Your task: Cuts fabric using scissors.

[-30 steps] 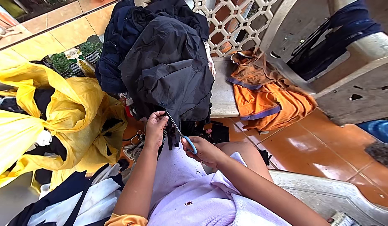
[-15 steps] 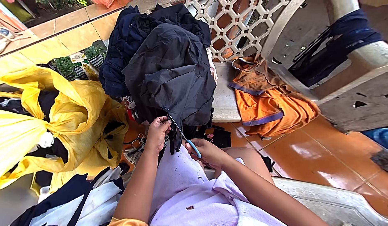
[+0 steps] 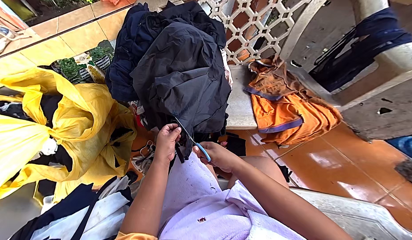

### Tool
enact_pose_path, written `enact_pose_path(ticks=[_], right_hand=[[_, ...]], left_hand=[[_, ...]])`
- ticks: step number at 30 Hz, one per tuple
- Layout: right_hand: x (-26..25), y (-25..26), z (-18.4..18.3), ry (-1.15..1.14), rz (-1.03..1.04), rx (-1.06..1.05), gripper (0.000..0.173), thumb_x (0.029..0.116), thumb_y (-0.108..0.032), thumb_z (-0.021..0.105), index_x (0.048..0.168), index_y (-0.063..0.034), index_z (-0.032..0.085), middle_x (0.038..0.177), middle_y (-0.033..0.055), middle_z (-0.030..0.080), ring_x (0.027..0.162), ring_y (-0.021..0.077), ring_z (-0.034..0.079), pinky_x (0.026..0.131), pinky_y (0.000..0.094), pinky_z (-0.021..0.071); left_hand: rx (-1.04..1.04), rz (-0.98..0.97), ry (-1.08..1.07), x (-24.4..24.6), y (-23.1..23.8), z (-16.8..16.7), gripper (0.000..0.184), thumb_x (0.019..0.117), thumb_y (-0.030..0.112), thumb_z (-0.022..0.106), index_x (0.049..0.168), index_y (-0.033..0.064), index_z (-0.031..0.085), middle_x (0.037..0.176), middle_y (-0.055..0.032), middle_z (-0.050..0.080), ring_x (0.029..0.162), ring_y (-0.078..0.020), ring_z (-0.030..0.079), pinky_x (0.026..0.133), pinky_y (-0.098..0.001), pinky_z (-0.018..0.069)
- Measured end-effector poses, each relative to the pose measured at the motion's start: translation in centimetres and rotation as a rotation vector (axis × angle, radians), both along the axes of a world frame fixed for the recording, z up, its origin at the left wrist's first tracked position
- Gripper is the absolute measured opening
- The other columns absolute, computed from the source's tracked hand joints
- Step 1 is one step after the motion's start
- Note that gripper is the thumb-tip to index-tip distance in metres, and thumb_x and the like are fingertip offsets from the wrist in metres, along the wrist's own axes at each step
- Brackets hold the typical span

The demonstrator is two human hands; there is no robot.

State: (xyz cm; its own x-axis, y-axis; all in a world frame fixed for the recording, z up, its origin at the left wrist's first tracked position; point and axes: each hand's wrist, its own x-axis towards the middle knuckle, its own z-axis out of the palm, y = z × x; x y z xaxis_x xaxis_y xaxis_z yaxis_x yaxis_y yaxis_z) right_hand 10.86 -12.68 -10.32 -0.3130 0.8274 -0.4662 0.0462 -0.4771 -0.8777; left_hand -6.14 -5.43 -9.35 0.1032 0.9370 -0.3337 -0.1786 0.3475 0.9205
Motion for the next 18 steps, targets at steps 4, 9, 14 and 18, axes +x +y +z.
enact_pose_path(ticks=[4, 9, 14, 18], right_hand=[[-0.5, -0.2, -0.1, 0.018, -0.022, 0.010, 0.025, 0.1056, -0.028, 0.054, 0.087, -0.0112, 0.055, 0.062, -0.0079, 0.048, 0.048, -0.0010, 0.040, 0.047, 0.0149, 0.0317], [-0.4, 0.0, 0.0, 0.031, 0.002, 0.005, 0.024, 0.1054, -0.027, 0.054, 0.087, -0.0109, 0.056, 0.062, -0.0078, 0.049, 0.048, -0.0015, 0.040, 0.046, 0.0141, 0.0312], [-0.7, 0.9, 0.0, 0.016, 0.002, -0.023, 0.028, 0.1073, -0.031, 0.052, 0.088, -0.0114, 0.055, 0.062, -0.0072, 0.049, 0.045, -0.0010, 0.036, 0.043, 0.0148, 0.0274], [-0.9, 1.3, -0.1, 0.011, -0.003, -0.008, 0.028, 0.1073, -0.032, 0.051, 0.088, -0.0113, 0.055, 0.064, -0.0069, 0.049, 0.047, -0.0005, 0.038, 0.045, 0.0150, 0.0291]], left_hand=[[-0.018, 0.035, -0.016, 0.1, -0.1, 0.0, 0.006, 0.0994, -0.005, 0.055, 0.100, 0.0006, 0.056, 0.079, -0.0022, 0.059, 0.064, -0.0066, 0.056, 0.065, -0.0196, 0.0514], [-0.018, 0.039, -0.020, -0.2, -0.2, -0.2, 0.006, 0.0995, -0.005, 0.056, 0.099, 0.0012, 0.057, 0.077, -0.0017, 0.059, 0.064, -0.0066, 0.057, 0.064, -0.0193, 0.0513], [-0.015, -0.013, -0.013, -0.2, -0.6, -0.3, 0.007, 0.0988, -0.006, 0.056, 0.099, 0.0009, 0.057, 0.078, -0.0015, 0.060, 0.063, -0.0063, 0.058, 0.064, -0.0192, 0.0522], [-0.018, -0.011, -0.014, -0.3, -0.7, -0.3, 0.006, 0.0992, -0.005, 0.056, 0.098, 0.0012, 0.057, 0.078, -0.0016, 0.060, 0.064, -0.0065, 0.058, 0.064, -0.0193, 0.0523]])
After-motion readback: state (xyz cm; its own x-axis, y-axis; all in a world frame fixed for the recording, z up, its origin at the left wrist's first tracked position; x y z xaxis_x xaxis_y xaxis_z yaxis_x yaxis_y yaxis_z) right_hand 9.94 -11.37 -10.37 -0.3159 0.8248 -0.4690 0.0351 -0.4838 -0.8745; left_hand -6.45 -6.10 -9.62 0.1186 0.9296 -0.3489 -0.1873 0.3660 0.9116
